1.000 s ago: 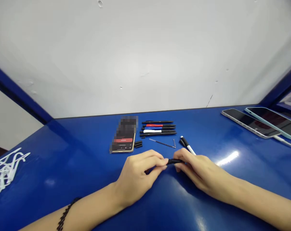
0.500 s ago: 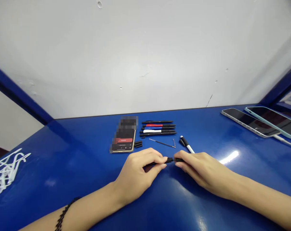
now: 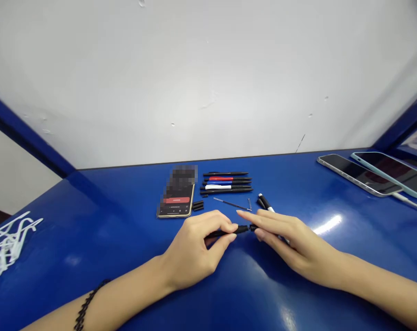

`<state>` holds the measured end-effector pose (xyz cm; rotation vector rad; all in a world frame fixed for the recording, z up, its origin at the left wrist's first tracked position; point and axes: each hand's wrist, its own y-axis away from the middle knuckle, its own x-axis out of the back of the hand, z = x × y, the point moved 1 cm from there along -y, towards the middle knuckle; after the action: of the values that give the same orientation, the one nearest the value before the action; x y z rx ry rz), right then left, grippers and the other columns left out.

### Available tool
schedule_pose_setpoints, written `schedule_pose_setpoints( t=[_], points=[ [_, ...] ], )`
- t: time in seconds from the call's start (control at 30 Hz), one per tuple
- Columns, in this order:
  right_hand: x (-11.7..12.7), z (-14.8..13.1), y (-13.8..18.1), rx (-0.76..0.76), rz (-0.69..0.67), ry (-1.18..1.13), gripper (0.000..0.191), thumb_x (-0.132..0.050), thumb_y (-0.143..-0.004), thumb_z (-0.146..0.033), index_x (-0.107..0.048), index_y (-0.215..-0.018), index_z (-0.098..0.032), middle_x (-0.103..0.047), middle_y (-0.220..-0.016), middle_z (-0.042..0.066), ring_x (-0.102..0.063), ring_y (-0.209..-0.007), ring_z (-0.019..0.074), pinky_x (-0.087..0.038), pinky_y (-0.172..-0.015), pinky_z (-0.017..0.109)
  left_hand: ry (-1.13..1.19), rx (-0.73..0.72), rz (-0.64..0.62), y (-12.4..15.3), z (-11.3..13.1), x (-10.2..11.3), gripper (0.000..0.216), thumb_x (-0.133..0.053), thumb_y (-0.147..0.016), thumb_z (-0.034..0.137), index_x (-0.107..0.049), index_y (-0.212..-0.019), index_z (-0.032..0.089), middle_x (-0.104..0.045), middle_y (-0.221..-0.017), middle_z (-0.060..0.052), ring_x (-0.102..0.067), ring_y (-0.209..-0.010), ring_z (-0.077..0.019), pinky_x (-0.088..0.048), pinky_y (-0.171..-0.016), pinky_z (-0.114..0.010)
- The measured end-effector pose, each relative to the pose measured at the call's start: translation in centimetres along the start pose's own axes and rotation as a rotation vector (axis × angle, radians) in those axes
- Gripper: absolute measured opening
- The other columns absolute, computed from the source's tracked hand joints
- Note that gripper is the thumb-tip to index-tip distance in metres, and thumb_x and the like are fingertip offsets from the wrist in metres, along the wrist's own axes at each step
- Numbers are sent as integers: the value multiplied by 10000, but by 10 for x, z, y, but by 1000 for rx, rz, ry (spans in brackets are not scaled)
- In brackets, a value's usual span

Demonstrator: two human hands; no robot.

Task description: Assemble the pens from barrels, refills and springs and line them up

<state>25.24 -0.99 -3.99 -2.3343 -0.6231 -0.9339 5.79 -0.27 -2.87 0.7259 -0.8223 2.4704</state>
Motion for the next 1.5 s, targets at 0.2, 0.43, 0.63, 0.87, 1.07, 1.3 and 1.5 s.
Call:
schedule_pose_setpoints(
  t=[0.2, 0.43, 0.63, 0.87, 1.07, 1.3, 1.5],
  points=[
    [0, 2, 1, -153, 60, -148, 97, -471, -845, -195, -510, -934, -198, -628, -757, -2, -589, -597, 100, -466, -526, 182, 37, 79, -43, -2, 0, 0, 70, -526, -765, 99, -559, -715, 136, -596, -773, -22, -549, -696, -101, -425, -645, -196],
    [1, 5, 4, -27, 68, -84, 77, -476, -848, -167, -528, -800, -198, -641, -759, -6, -587, -600, 86, -458, -562, 167, 183, 551, -198, -7, 2, 2, 140, -573, -736, 279, -619, -767, 151, -592, -677, -4, -487, -573, -103, -362, -519, -202],
    [5, 6, 5, 86, -12, -40, 137, -442, -855, -113, -543, -859, -204, -654, -870, 16, -611, -771, 111, -453, -688, 186, 247, 653, -328, -17, 2, 12, 176, -597, -702, 302, -616, -757, 136, -531, -576, 19, -428, -500, -81, -306, -474, -187],
    [-3, 4, 0, -103, 52, -136, 81, -483, -848, -217, -538, -789, -208, -654, -713, -1, -609, -657, 123, -452, -600, 213, 46, 394, -211, -13, 5, 8, 79, -568, -753, 221, -618, -734, 163, -583, -675, 14, -503, -611, -95, -392, -559, -185],
    [-10, -9, -4, -390, 61, -583, 217, -446, -860, -374, -483, -757, -187, -675, -670, 19, -588, -497, 103, -405, -433, 186, -351, -306, -13, -2, 6, 4, 132, -470, -811, 69, -590, -810, 124, -630, -828, -49, -577, -695, -102, -453, -626, -182],
    [-21, -11, -1, -604, -52, -615, 468, -231, -876, -527, -411, -608, -189, -476, -350, -52, -309, -256, 59, -252, -298, 168, -670, -598, 36, 2, 9, 1, 150, -448, -828, 90, -591, -874, 96, -666, -801, -68, -596, -616, -133, -470, -537, -224],
    [-6, -12, -2, -276, -110, -283, 368, -292, -907, -392, -452, -651, -182, -512, -534, -21, -450, -478, 93, -370, -512, 202, -522, -463, -1, -2, 5, 3, 115, -479, -817, 76, -582, -853, 110, -649, -845, -68, -598, -701, -123, -480, -607, -206]
  ],
)
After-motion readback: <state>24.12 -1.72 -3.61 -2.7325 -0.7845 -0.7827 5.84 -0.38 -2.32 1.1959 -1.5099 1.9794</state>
